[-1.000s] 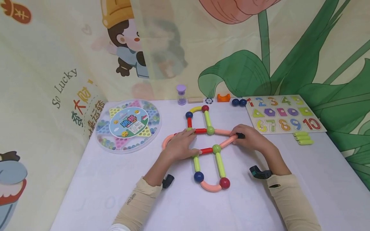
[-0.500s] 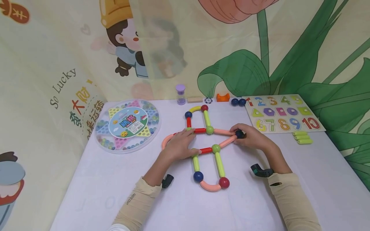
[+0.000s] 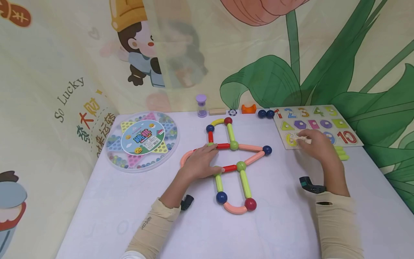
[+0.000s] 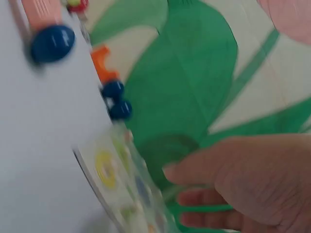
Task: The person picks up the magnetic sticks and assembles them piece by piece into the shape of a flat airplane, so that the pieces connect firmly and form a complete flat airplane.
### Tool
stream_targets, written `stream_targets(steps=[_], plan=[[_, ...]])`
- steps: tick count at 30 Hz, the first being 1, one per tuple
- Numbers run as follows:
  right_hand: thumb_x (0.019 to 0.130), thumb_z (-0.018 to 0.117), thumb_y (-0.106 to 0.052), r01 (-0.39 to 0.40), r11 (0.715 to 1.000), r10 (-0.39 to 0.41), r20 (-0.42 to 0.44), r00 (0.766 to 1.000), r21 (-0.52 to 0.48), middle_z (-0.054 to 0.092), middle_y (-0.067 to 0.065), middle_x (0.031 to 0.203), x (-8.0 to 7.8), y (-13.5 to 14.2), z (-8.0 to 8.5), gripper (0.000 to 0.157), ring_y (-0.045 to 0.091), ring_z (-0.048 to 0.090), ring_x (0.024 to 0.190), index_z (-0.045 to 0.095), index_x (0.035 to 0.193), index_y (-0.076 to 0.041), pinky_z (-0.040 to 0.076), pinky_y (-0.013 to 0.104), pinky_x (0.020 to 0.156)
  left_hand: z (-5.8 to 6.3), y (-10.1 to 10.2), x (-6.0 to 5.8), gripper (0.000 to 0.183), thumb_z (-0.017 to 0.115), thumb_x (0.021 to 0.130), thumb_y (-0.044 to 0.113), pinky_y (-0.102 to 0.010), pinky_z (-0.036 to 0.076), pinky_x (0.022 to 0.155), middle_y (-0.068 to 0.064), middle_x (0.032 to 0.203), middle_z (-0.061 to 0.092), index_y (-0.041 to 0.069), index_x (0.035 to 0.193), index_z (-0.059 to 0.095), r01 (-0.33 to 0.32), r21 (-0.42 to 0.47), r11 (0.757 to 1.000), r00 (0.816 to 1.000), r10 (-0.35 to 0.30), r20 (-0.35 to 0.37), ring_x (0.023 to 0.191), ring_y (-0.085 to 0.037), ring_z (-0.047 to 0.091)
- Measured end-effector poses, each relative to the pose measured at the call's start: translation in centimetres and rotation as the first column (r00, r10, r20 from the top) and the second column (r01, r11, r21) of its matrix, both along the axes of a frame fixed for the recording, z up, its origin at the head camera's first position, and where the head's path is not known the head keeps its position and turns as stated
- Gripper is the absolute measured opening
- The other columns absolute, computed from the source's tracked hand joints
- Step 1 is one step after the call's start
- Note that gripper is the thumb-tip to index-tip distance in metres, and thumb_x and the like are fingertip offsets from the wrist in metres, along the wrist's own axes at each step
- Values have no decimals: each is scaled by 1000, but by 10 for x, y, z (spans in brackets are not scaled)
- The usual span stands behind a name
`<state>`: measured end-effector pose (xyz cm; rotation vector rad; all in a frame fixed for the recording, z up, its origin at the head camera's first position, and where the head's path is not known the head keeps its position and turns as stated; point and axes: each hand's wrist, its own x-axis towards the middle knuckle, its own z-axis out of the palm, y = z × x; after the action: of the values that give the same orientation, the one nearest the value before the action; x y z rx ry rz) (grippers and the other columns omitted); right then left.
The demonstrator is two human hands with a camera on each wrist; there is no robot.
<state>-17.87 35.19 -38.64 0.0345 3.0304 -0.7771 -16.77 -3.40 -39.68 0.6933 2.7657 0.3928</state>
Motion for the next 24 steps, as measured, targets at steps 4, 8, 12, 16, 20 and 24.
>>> stream_targets(steps=[4, 8, 12, 16, 20, 24], plan=[[86, 55, -20, 229, 970, -230, 4, 973, 79, 38, 35, 118, 11, 35, -1, 46, 52, 34, 102, 46, 121, 7, 31, 65, 77, 3, -1, 0, 73, 63, 75, 52, -42, 26, 102, 2, 146, 27, 14, 134, 44, -7, -11, 1000, 1000, 7, 9, 133, -22, 20], [82, 57, -17, 297, 946, -311, 107, 944, 126, 36, 38, 114, 16, 53, -10, 55, 56, 33, 96, 39, 126, 11, 30, 63, 72, 5, -3, 1, 74, 66, 74, 50, -42, 29, 100, 2, 145, 28, 14, 135, 44, -31, -13, 999, 999, 31, 30, 133, -21, 22], [79, 58, -12, 279, 946, -302, 135, 944, 165, 39, 37, 108, 18, 58, -16, 49, 55, 35, 90, 42, 120, 12, 32, 62, 71, 6, -5, 2, 74, 67, 73, 49, -42, 31, 99, 2, 145, 28, 14, 135, 43, -43, -9, 999, 998, 43, 49, 132, -21, 23], [79, 57, -11, 257, 950, -279, 116, 953, 175, 40, 35, 103, 18, 59, -19, 42, 54, 36, 87, 46, 113, 12, 32, 62, 70, 7, -8, 2, 75, 68, 73, 49, -41, 31, 99, 2, 144, 29, 14, 135, 44, -42, -13, 999, 998, 42, 47, 132, -19, 23], [79, 56, -9, 262, 947, -282, 89, 955, 186, 41, 34, 102, 16, 60, -23, 39, 51, 38, 86, 47, 111, 11, 34, 61, 70, 8, -14, 2, 75, 67, 73, 51, -40, 30, 100, 3, 144, 28, 14, 135, 44, -37, -20, 999, 998, 38, 46, 132, -18, 23], [79, 57, -8, 272, 937, -287, 40, 957, 219, 43, 34, 101, 12, 61, -27, 36, 51, 39, 85, 50, 109, 9, 35, 60, 70, 8, -21, 1, 76, 67, 73, 51, -39, 30, 100, 3, 145, 27, 14, 135, 44, -42, -20, 999, 998, 43, 52, 132, -17, 22]])
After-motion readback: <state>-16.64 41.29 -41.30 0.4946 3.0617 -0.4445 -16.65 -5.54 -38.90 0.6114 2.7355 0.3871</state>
